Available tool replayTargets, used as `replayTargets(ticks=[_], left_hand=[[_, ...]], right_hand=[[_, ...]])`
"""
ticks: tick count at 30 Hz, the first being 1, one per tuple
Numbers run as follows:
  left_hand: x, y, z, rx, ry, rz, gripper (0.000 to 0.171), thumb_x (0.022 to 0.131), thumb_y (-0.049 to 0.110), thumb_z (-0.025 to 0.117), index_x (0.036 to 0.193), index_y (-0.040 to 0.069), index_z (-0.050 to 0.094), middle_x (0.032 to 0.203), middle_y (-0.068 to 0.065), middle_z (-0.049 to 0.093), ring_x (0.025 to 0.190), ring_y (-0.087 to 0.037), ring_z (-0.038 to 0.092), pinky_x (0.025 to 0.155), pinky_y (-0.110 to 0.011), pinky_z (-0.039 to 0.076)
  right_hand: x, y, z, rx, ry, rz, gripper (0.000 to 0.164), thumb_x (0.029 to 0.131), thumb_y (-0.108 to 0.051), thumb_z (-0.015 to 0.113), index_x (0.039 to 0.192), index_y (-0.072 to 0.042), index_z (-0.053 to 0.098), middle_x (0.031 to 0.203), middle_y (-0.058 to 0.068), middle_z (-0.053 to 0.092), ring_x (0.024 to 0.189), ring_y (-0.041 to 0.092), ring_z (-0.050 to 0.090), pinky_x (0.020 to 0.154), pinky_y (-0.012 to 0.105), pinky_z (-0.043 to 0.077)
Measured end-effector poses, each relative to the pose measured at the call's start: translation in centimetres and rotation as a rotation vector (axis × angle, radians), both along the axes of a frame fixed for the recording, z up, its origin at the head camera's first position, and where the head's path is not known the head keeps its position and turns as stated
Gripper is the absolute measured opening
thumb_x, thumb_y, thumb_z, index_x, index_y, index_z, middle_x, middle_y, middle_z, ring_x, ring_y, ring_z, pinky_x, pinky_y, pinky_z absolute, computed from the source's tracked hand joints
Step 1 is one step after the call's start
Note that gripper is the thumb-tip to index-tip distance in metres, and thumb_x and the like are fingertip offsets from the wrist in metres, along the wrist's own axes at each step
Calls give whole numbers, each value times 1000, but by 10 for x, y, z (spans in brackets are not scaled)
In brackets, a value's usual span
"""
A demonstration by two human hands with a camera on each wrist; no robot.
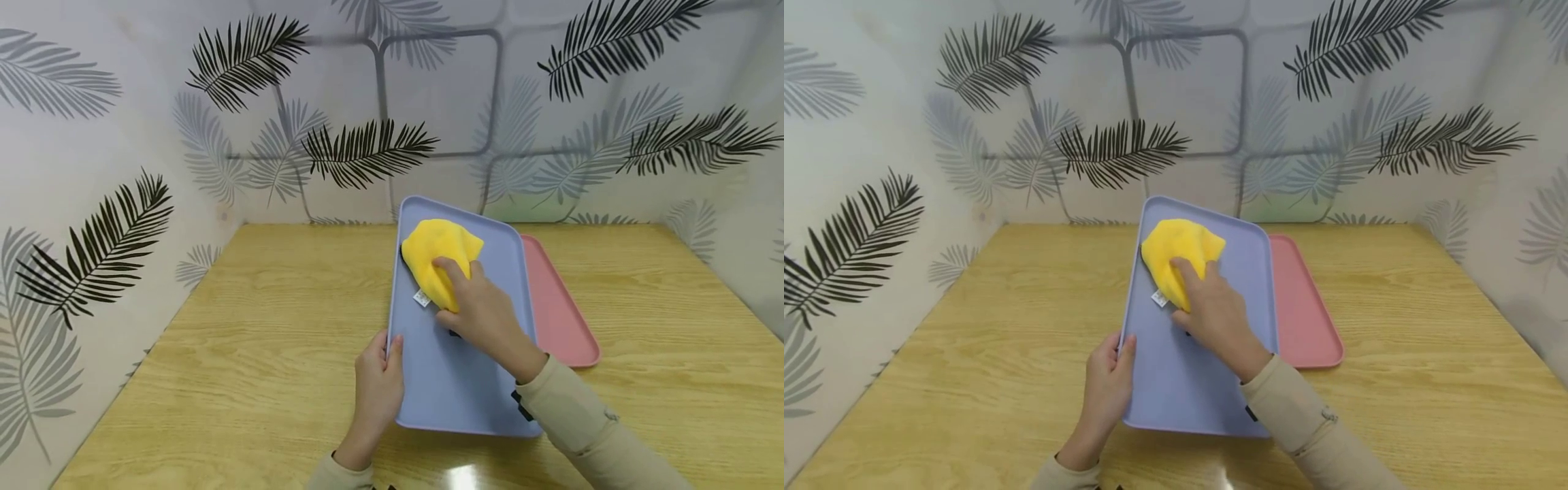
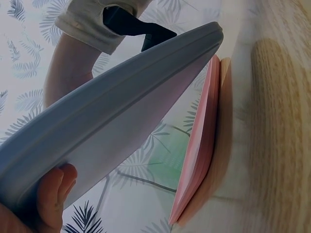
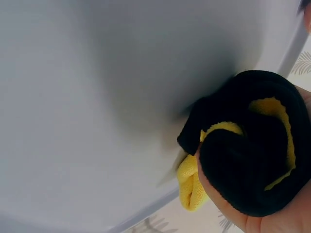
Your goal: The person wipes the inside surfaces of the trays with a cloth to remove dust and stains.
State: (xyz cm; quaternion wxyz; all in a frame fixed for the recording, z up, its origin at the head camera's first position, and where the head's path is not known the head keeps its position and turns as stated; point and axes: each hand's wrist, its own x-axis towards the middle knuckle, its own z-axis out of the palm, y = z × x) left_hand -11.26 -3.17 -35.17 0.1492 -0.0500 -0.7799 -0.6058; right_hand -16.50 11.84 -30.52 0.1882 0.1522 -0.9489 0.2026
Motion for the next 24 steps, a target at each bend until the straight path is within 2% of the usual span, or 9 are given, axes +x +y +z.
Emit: replayTargets(ticks=[5, 10, 17, 24], left_hand=[[-1, -1, 1, -2, 13, 18, 14, 90, 0, 48, 91, -9, 59, 53, 2, 40, 43, -6, 39, 37, -21, 32], [-1, -2, 1, -2, 21, 11, 15, 90, 1, 47, 92, -9, 58, 53, 2, 38, 43, -5, 36, 37, -20, 31], [-1, -3, 3, -9, 19, 13, 15, 91, 1, 47, 92, -9, 58, 53, 2, 38, 43, -5, 36, 37, -20, 30], [-1, -5, 5, -3, 28, 20, 17, 91, 3, 47, 94, -10, 58, 55, 0, 41, 45, -6, 39, 39, -21, 34]], right_hand=[[-3, 9, -3, -6, -4, -15, 64, 66, -12, 71, 123, -14, 42, 87, 19, 42, 48, 21, 40, 40, 29, 34], [-3, 24, -10, -4, -49, -51, 64, 67, -11, 70, 124, -14, 40, 87, 19, 41, 47, 21, 39, 39, 29, 33], [-6, 45, -18, -8, -79, -87, 64, 70, -11, 68, 126, -13, 37, 99, 27, 41, 49, 24, 42, 39, 31, 34], [-10, 57, -23, -18, -115, -121, 65, 70, -13, 68, 126, -13, 35, 89, 23, 40, 54, 25, 43, 41, 31, 34]])
